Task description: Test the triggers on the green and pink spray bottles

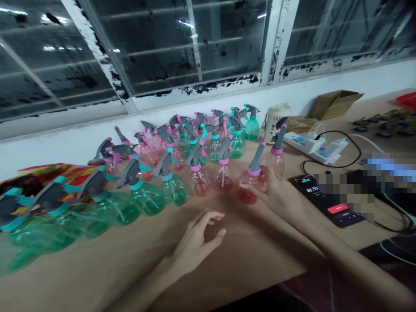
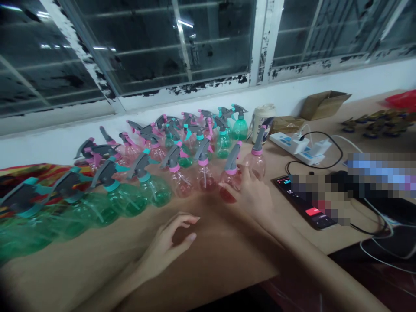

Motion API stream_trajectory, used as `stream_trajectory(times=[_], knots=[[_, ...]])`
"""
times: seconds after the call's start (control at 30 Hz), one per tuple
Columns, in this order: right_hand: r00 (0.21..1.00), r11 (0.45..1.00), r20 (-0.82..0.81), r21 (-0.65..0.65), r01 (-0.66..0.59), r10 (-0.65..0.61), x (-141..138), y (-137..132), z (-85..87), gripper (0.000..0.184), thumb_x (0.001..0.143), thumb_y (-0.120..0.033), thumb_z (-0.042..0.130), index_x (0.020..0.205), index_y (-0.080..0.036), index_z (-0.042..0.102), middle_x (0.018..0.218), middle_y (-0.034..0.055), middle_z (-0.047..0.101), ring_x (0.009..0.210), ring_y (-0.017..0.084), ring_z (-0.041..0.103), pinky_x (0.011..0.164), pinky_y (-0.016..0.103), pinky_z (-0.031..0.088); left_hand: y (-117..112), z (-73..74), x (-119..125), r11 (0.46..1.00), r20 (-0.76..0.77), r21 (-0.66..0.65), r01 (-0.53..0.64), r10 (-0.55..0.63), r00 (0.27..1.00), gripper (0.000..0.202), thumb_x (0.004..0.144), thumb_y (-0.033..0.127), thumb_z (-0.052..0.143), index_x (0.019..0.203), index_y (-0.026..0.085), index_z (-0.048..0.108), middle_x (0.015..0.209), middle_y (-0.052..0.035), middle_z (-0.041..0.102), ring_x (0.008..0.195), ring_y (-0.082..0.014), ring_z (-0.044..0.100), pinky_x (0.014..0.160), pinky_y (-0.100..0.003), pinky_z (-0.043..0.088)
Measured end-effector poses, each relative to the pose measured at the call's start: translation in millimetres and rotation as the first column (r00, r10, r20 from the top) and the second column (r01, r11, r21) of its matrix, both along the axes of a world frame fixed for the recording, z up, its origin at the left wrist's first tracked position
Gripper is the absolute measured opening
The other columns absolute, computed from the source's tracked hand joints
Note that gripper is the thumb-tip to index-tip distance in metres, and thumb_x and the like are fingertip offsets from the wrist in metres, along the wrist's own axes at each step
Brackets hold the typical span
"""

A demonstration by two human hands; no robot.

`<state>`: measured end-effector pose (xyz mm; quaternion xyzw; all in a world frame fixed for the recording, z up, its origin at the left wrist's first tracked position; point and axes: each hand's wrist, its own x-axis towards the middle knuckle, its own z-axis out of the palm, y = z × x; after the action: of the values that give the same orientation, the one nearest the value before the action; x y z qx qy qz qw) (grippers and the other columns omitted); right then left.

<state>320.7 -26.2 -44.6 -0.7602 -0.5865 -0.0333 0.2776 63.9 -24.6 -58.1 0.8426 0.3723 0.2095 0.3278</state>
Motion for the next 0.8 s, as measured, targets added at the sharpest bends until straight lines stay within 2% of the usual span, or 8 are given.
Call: stream_trajectory(times=[0.1, 0.27, 0.4, 0.47, 0.6, 0.7, 0.8], knots=[[0.999, 0.999, 0.031, -0.002, -0.036, 0.036, -16.5, -16.7, 0.8, 0.062, 0.080, -0.069, 0.043, 0.115, -0.018, 0.049, 0.099, 0.0135, 0.067, 0.069, 0.031, 0.067, 0.050, 0.035, 0.044, 2.3, 7.9, 4.0, 0.998, 0.023, -0.043, -0.054, 0.055, 0.998, 0.025, 0.087, 0.029, 0.055, 0.112, 0.029, 0.051, 0.114, -0.0016, 0.062, 0.100, -0.0215, 0.059, 0.090, -0.044, 0.046], [0.978, 0.985, 0.120, -0.006, -0.172, 0.171, -56.7, -32.1, -4.0, 0.062, 0.079, -0.072, 0.041, 0.105, -0.018, 0.053, 0.096, 0.0122, 0.066, 0.066, 0.029, 0.067, 0.046, 0.034, 0.044, 9.3, 25.2, 4.6, 0.997, 0.203, -0.034, -0.072, 0.078, 0.976, 0.036, 0.085, 0.033, 0.059, 0.118, 0.026, 0.047, 0.123, -0.0058, 0.057, 0.111, -0.0226, 0.056, 0.096, -0.043, 0.045], [0.927, 0.937, 0.161, 0.030, -0.348, 0.339, -91.5, -34.7, -6.9, 0.062, 0.083, -0.071, 0.034, 0.101, -0.015, 0.055, 0.100, 0.0135, 0.064, 0.062, 0.026, 0.066, 0.042, 0.034, 0.045, 10.8, 36.8, -5.3, 0.992, 0.211, -0.059, -0.113, 0.123, 0.970, 0.060, 0.078, 0.036, 0.068, 0.128, 0.023, 0.039, 0.132, -0.0107, 0.052, 0.120, -0.0273, 0.051, 0.100, -0.048, 0.042], [0.901, 0.906, 0.135, 0.045, -0.420, 0.411, -108.2, -34.4, -5.4, 0.061, 0.083, -0.070, 0.035, 0.100, -0.015, 0.056, 0.098, 0.0125, 0.064, 0.063, 0.025, 0.066, 0.043, 0.034, 0.047, 9.9, 41.4, -13.3, 0.993, 0.231, -0.058, -0.103, 0.114, 0.966, 0.064, 0.076, 0.034, 0.070, 0.130, 0.022, 0.038, 0.130, -0.0114, 0.054, 0.118, -0.0282, 0.053, 0.098, -0.048, 0.043], [0.858, 0.850, 0.065, 0.117, -0.514, 0.510, -141.0, -31.8, -1.8, 0.055, 0.077, -0.069, 0.048, 0.097, -0.018, 0.057, 0.093, 0.0100, 0.064, 0.081, 0.027, 0.065, 0.056, 0.036, 0.053, 8.5, 46.2, -30.8, 0.995, 0.278, -0.024, -0.100, 0.103, 0.955, 0.057, 0.075, 0.032, 0.070, 0.124, 0.023, 0.045, 0.114, -0.0087, 0.062, 0.101, -0.0269, 0.061, 0.089, -0.047, 0.049], [0.826, 0.812, 0.038, 0.162, -0.561, 0.563, -163.6, -28.3, -2.5, 0.054, 0.075, -0.066, 0.055, 0.099, -0.018, 0.057, 0.098, 0.0125, 0.064, 0.094, 0.030, 0.061, 0.067, 0.040, 0.054, 9.4, 45.0, -42.7, 0.995, 0.349, 0.001, -0.102, 0.095, 0.932, 0.048, 0.077, 0.031, 0.069, 0.119, 0.022, 0.050, 0.114, -0.0085, 0.061, 0.106, -0.0265, 0.060, 0.093, -0.046, 0.047], [0.771, 0.761, -0.007, 0.172, -0.626, 0.636, -176.5, -23.8, -5.2, 0.057, 0.074, -0.064, 0.058, 0.103, -0.015, 0.056, 0.101, 0.0148, 0.063, 0.096, 0.031, 0.059, 0.076, 0.045, 0.053, 11.3, 40.8, -53.2, 0.996, 0.437, -0.007, -0.092, 0.086, 0.895, 0.038, 0.082, 0.025, 0.062, 0.118, 0.022, 0.051, 0.118, -0.0081, 0.060, 0.112, -0.0238, 0.057, 0.099, -0.042, 0.044]])
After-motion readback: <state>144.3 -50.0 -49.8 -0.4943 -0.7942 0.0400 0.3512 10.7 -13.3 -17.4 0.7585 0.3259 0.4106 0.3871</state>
